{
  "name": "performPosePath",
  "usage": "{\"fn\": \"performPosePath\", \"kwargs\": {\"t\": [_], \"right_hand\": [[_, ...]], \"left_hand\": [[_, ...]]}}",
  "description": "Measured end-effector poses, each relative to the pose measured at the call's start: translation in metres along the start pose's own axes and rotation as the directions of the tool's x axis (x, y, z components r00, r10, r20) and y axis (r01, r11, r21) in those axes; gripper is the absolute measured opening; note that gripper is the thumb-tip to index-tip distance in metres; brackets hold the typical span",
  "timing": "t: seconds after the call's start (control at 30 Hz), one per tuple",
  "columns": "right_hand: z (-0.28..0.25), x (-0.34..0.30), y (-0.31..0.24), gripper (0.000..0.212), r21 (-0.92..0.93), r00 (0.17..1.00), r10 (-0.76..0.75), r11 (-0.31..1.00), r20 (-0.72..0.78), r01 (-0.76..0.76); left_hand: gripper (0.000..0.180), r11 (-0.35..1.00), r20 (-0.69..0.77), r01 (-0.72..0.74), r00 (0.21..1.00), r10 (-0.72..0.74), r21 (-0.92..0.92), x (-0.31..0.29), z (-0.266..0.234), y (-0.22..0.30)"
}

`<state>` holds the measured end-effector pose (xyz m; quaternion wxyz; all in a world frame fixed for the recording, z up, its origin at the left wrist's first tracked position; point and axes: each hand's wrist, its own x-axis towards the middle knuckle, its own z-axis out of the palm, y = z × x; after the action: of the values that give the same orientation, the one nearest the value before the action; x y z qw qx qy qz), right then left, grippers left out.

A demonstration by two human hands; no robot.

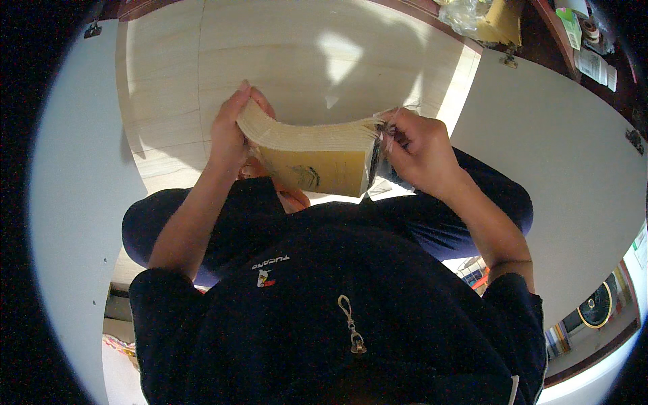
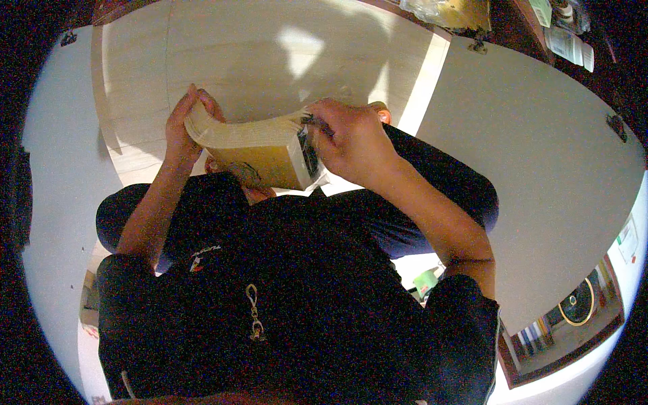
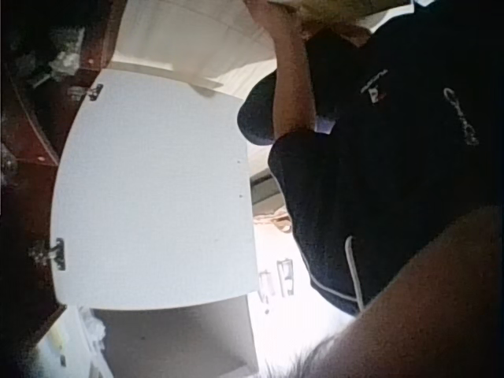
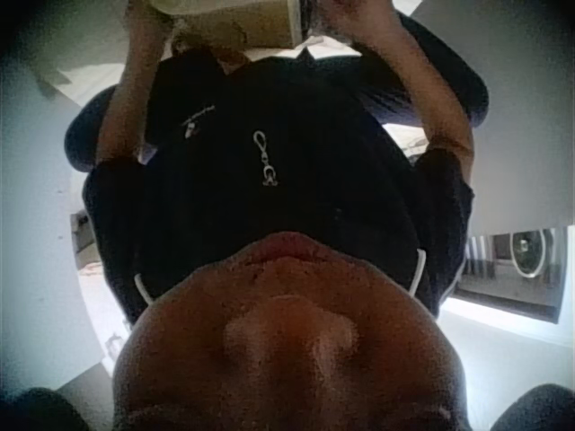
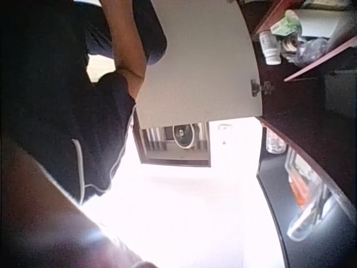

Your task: The person sits on the floor and organizes yellow notebooks by removing them from plastic packaging and placing them into a wooden cabinet. They also handle a plastic bag containing other items and arrange the notebooks on a nearby table.

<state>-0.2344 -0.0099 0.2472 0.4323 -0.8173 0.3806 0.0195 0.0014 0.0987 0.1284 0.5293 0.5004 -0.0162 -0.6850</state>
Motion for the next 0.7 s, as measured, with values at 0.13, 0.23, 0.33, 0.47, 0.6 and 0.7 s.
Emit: {"fn": "performPosePath", "kwargs": {"t": [0.13, 0.23, 0.33, 0.47, 0.6, 0.7], "right_hand": [[-0.001, -0.003, -0.013, 0.022, -0.089, 0.987, -0.157, 0.984, -0.033, 0.153], [-0.006, -0.004, -0.02, 0.02, -0.093, 0.988, -0.146, 0.986, -0.04, 0.142], [-0.011, -0.005, -0.022, 0.02, -0.138, 0.991, -0.106, 0.986, -0.088, 0.093], [-0.017, -0.004, -0.023, 0.021, -0.21, 0.989, -0.108, 0.974, -0.102, 0.085], [-0.018, -0.005, -0.023, 0.02, -0.131, 0.992, -0.08, 0.989, -0.1, 0.066], [-0.023, -0.006, -0.025, 0.021, -0.008, 0.996, -0.025, 1.0, -0.082, 0.024]], "left_hand": [[0.039, 0.998, -0.139, 0.041, 0.989, -0.047, -0.041, 0.006, -0.009, -0.02], [0.036, 0.989, -0.155, 0.148, 0.976, -0.151, -0.028, 0.008, -0.014, -0.028], [0.034, 0.99, -0.231, 0.14, 0.962, -0.142, -0.027, 0.01, -0.013, -0.03], [0.03, 0.989, -0.313, 0.103, 0.941, -0.132, -0.109, 0.01, -0.002, -0.022], [0.027, 0.988, -0.354, 0.064, 0.929, -0.111, -0.141, 0.012, 0.002, -0.019], [0.026, 0.981, -0.366, 0.066, 0.922, -0.129, -0.181, 0.016, 0.0, -0.016]]}}
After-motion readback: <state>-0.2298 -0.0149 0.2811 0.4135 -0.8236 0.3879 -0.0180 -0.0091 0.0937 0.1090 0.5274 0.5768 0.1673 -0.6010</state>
